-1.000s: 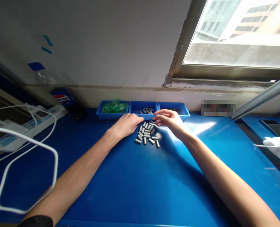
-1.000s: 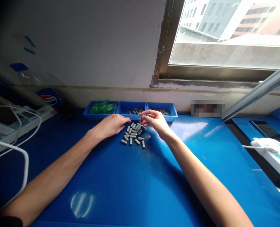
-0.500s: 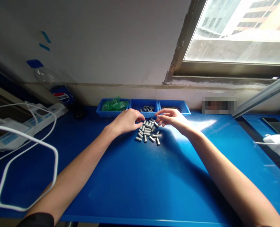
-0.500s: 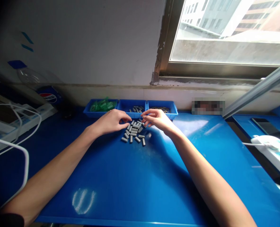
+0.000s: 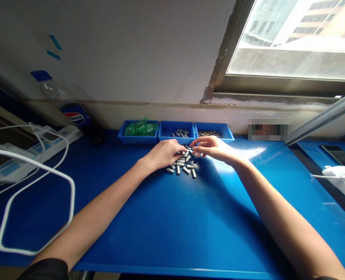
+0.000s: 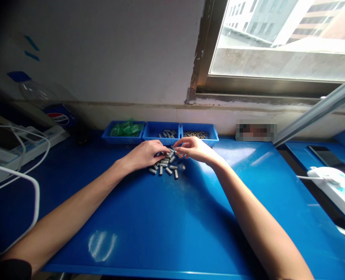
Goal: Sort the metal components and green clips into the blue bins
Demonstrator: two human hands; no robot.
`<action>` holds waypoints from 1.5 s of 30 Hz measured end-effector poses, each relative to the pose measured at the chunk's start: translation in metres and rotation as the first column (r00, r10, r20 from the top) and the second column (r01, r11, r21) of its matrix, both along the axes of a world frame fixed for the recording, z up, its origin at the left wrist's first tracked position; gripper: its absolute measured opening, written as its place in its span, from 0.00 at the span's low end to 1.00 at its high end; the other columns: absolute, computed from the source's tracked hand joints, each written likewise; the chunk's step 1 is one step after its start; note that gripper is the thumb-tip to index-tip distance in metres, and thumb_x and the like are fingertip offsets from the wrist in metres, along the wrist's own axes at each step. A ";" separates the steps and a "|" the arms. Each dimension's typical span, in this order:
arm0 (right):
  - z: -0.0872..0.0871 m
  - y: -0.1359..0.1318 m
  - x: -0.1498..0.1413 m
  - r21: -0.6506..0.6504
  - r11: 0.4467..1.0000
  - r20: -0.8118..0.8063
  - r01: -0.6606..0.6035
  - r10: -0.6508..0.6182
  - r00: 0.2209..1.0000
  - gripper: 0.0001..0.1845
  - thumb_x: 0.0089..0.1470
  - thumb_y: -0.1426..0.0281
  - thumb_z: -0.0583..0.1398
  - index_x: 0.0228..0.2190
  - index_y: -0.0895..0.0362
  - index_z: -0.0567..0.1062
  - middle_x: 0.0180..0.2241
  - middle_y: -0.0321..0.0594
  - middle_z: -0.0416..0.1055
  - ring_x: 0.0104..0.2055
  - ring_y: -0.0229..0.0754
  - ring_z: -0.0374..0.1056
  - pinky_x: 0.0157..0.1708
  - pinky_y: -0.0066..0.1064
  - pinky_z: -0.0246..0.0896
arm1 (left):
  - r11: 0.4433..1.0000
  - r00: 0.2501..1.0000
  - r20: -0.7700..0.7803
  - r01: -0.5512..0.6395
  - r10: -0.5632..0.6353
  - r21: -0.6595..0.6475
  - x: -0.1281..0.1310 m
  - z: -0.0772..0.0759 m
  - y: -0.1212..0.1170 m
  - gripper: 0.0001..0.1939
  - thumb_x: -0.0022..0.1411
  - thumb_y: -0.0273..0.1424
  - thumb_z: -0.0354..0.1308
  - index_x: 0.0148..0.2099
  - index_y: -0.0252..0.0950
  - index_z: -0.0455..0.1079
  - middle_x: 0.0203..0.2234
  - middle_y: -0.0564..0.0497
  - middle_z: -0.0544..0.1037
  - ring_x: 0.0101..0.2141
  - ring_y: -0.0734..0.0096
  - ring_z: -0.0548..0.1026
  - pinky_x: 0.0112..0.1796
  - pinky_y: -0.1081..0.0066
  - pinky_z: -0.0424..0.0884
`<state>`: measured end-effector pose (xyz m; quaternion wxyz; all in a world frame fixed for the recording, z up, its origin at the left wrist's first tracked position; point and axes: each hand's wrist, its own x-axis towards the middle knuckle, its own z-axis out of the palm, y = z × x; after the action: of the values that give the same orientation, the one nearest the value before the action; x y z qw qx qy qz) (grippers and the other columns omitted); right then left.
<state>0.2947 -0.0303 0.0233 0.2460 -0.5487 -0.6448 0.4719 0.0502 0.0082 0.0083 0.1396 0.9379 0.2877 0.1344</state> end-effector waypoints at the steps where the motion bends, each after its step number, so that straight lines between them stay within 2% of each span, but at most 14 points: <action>1: 0.000 0.000 0.000 0.002 1.000 0.001 -0.013 0.013 1.000 0.14 0.58 0.62 0.67 0.43 0.56 0.82 0.31 0.39 0.82 0.34 0.43 0.77 0.34 0.30 0.72 | 1.000 1.000 0.023 0.000 0.000 -0.004 0.000 0.000 0.000 0.13 0.68 0.26 0.60 0.52 0.38 0.81 0.42 0.44 0.84 0.44 0.60 0.82 0.45 0.68 0.75; 5: -0.001 -0.001 0.000 -0.025 0.999 -0.016 -0.023 0.022 1.000 0.15 0.57 0.60 0.69 0.43 0.56 0.82 0.30 0.40 0.82 0.34 0.44 0.78 0.35 0.32 0.73 | 0.992 0.960 0.276 -0.015 0.048 -0.123 0.001 0.001 0.000 0.08 0.64 0.24 0.63 0.46 0.36 0.78 0.38 0.48 0.84 0.38 0.65 0.83 0.42 0.71 0.76; 8: -0.003 -0.003 -0.005 -0.063 0.998 -0.185 -0.005 -0.007 0.983 0.19 0.54 0.57 0.71 0.43 0.56 0.82 0.34 0.43 0.83 0.37 0.46 0.79 0.39 0.35 0.75 | 0.964 0.869 0.473 -0.014 0.142 -0.264 0.002 0.004 -0.002 0.12 0.60 0.27 0.67 0.47 0.36 0.75 0.34 0.51 0.83 0.35 0.69 0.83 0.41 0.72 0.78; 12: -0.010 -0.006 -0.019 -0.045 0.997 -0.409 0.060 -0.073 0.910 0.23 0.50 0.53 0.73 0.41 0.57 0.83 0.33 0.43 0.83 0.35 0.43 0.78 0.42 0.36 0.75 | 0.945 0.817 0.545 0.002 0.187 -0.327 0.004 0.006 -0.004 0.15 0.58 0.32 0.69 0.47 0.36 0.75 0.35 0.51 0.84 0.35 0.67 0.83 0.42 0.70 0.79; 15: -0.019 -0.005 -0.029 0.022 0.983 -0.443 0.182 -0.154 0.883 0.25 0.49 0.52 0.74 0.40 0.58 0.83 0.30 0.42 0.81 0.33 0.44 0.77 0.41 0.38 0.74 | 0.949 0.865 0.452 -0.080 0.219 -0.306 0.000 0.013 -0.003 0.14 0.58 0.34 0.69 0.45 0.36 0.74 0.32 0.51 0.83 0.32 0.67 0.82 0.36 0.72 0.76; 17: -0.023 -0.004 -0.034 0.067 0.967 -0.472 0.246 -0.186 0.862 0.26 0.49 0.53 0.74 0.44 0.57 0.83 0.34 0.43 0.83 0.37 0.46 0.79 0.45 0.40 0.74 | 0.953 0.934 0.294 -0.118 0.202 -0.279 -0.007 0.021 -0.002 0.12 0.59 0.36 0.69 0.42 0.36 0.74 0.28 0.52 0.81 0.28 0.69 0.79 0.31 0.73 0.72; 20: -0.021 -0.002 -0.034 0.139 0.945 -0.505 0.297 -0.191 0.842 0.32 0.50 0.56 0.73 0.54 0.53 0.78 0.46 0.45 0.83 0.48 0.49 0.79 0.51 0.41 0.73 | 0.946 0.999 0.047 -0.010 0.027 -0.324 -0.017 0.033 -0.002 0.14 0.60 0.42 0.69 0.36 0.36 0.74 0.27 0.52 0.80 0.27 0.70 0.76 0.28 0.73 0.66; 22: -0.014 -0.002 -0.029 0.169 0.952 -0.409 0.256 -0.168 0.897 0.29 0.52 0.56 0.72 0.53 0.53 0.78 0.44 0.44 0.83 0.45 0.48 0.79 0.47 0.39 0.73 | 0.932 0.998 -0.048 0.022 -0.042 -0.361 -0.021 0.037 -0.002 0.17 0.55 0.43 0.72 0.34 0.36 0.73 0.27 0.52 0.80 0.27 0.70 0.75 0.26 0.73 0.64; 25: 0.000 -0.006 -0.019 0.099 0.995 0.031 -0.013 0.010 0.999 0.18 0.52 0.55 0.70 0.37 0.55 0.80 0.28 0.39 0.80 0.31 0.44 0.76 0.32 0.32 0.67 | 0.928 0.993 -0.079 0.051 -0.086 -0.370 -0.020 0.036 -0.003 0.18 0.50 0.40 0.75 0.32 0.36 0.72 0.26 0.53 0.78 0.26 0.70 0.74 0.25 0.73 0.61; 29: 0.012 -0.015 -0.017 0.005 0.960 0.451 -0.279 0.247 0.858 0.20 0.43 0.53 0.74 0.26 0.54 0.76 0.27 0.38 0.78 0.27 0.42 0.71 0.24 0.30 0.57 | 0.930 0.988 -0.098 0.078 -0.120 -0.358 -0.014 0.031 -0.006 0.18 0.44 0.34 0.78 0.30 0.37 0.71 0.25 0.55 0.77 0.24 0.71 0.73 0.23 0.73 0.58; 34: 0.011 -0.023 -0.032 -0.001 0.971 0.586 -0.239 0.195 0.786 0.14 0.40 0.67 0.74 0.23 0.53 0.74 0.27 0.37 0.78 0.28 0.43 0.72 0.24 0.30 0.55 | 0.942 0.984 -0.161 0.016 -0.074 -0.334 -0.012 0.025 -0.006 0.17 0.44 0.28 0.77 0.30 0.37 0.70 0.24 0.56 0.76 0.24 0.71 0.72 0.23 0.73 0.56; 39: 0.008 -0.013 -0.020 0.056 0.978 0.509 -0.202 0.146 0.848 0.08 0.40 0.74 0.69 0.27 0.54 0.77 0.28 0.37 0.80 0.29 0.43 0.73 0.26 0.29 0.59 | 0.953 0.992 -0.110 0.025 -0.060 -0.300 -0.015 0.018 0.000 0.13 0.50 0.30 0.74 0.31 0.36 0.71 0.25 0.55 0.77 0.25 0.72 0.71 0.24 0.73 0.57; 43: 0.009 -0.003 -0.001 -0.025 0.984 0.172 -0.179 0.180 0.968 0.16 0.46 0.70 0.69 0.41 0.55 0.83 0.28 0.36 0.80 0.30 0.42 0.75 0.29 0.29 0.66 | 0.974 0.997 -0.081 -0.005 -0.014 -0.227 -0.016 0.025 0.001 0.15 0.51 0.38 0.75 0.32 0.35 0.74 0.26 0.53 0.77 0.25 0.71 0.71 0.25 0.73 0.57; 45: 0.011 -0.001 0.003 -0.028 0.991 -0.024 -0.130 0.129 0.991 0.17 0.49 0.64 0.70 0.42 0.57 0.83 0.30 0.39 0.81 0.33 0.43 0.77 0.36 0.32 0.71 | 0.975 1.000 -0.001 -0.027 0.027 -0.220 -0.015 0.029 0.001 0.16 0.56 0.43 0.73 0.34 0.35 0.76 0.27 0.51 0.78 0.26 0.71 0.72 0.26 0.72 0.60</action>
<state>0.2978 -0.0315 0.0346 0.2141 -0.5038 -0.6693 0.5023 0.0355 0.0094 0.0374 0.2412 0.9125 0.3134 0.1045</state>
